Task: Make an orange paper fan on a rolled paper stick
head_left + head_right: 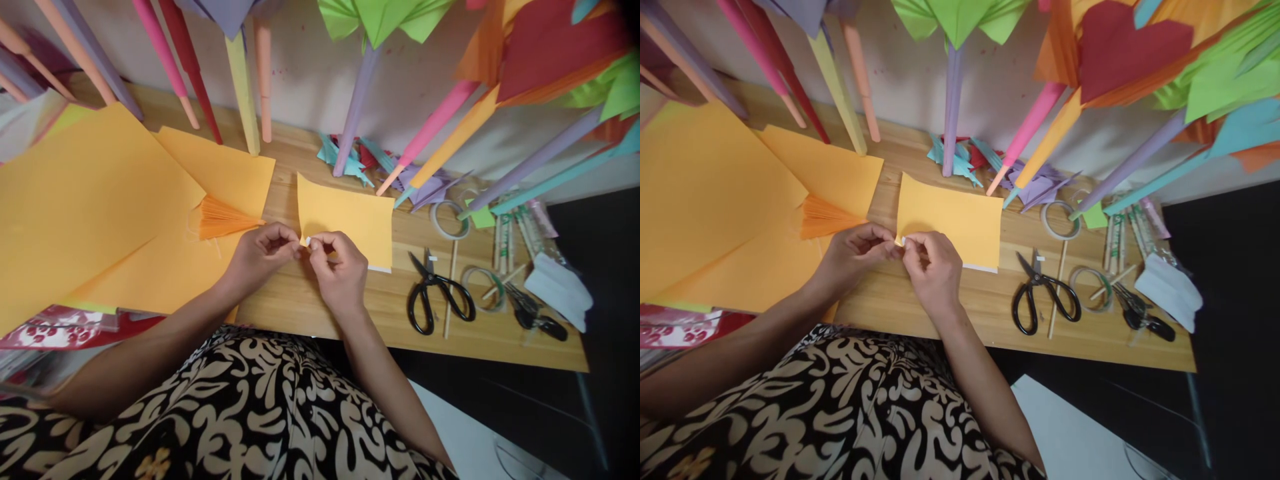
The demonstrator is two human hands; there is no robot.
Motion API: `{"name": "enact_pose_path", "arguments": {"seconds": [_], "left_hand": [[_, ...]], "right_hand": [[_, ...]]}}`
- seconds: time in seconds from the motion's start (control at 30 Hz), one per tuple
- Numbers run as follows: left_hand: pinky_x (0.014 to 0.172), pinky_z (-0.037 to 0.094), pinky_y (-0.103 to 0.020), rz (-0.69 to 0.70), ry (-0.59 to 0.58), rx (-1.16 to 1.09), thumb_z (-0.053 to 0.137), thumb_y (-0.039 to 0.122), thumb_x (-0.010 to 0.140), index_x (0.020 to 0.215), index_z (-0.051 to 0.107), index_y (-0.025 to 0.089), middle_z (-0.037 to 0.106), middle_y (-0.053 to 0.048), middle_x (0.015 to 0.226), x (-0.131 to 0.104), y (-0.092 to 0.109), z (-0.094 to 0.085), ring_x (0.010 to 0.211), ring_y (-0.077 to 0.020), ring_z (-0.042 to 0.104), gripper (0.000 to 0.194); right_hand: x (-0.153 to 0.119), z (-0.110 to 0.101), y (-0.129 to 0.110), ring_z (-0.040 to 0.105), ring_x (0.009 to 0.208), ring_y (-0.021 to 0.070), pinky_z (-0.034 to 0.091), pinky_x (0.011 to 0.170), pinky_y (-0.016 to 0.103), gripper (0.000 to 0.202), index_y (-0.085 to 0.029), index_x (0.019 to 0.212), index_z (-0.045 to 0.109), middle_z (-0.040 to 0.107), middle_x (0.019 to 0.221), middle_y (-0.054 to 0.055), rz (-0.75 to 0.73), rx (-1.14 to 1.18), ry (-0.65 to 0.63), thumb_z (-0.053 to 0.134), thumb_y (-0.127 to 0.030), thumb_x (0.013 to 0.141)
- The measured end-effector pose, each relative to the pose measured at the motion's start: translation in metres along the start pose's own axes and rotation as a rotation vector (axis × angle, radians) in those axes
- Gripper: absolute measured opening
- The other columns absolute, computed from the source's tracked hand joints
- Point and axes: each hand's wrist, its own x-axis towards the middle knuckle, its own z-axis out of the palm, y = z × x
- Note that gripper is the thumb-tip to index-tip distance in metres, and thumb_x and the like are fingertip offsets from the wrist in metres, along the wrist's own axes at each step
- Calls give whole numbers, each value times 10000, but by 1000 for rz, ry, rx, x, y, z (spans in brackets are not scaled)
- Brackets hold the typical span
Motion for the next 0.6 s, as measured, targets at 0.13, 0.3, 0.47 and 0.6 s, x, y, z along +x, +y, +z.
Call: {"name": "enact_pose_path", "arguments": {"seconds": [0.13, 0.3, 0.47, 0.6], "left_hand": [[715, 491, -245, -19, 12, 9, 721, 240, 766, 743, 640, 170, 681, 2, 720, 0, 1, 0, 707, -117, 629, 110], [711, 496, -255, -23, 22, 16, 716, 268, 765, 731, 627, 174, 680, -2, 707, -1, 2, 0, 696, -123, 631, 133], [693, 510, -269, -23, 64, 44, 706, 282, 759, 731, 618, 180, 673, -4, 689, -1, 5, -1, 668, -130, 627, 137], [687, 515, -266, -19, 104, 6, 691, 263, 763, 734, 610, 188, 668, 4, 667, -2, 5, 0, 644, -123, 628, 115]], "right_hand": [[0, 0, -1, 639, 738, 141, 508, 677, 280, 134, -220, 821, 658, 709, 790, 0, 46, 22, 6, 551, -214, 904], [1, 0, -2, 636, 725, 140, 512, 654, 274, 106, -222, 819, 641, 708, 798, -1, 137, 95, 26, 559, -230, 886], [3, 1, 2, 648, 704, 133, 519, 654, 267, 90, -225, 816, 613, 704, 768, -9, 261, 249, 82, 565, -264, 881], [6, 2, 7, 658, 736, 133, 525, 668, 262, 117, -229, 820, 579, 698, 780, -6, 332, 364, 158, 554, -322, 886]]}}
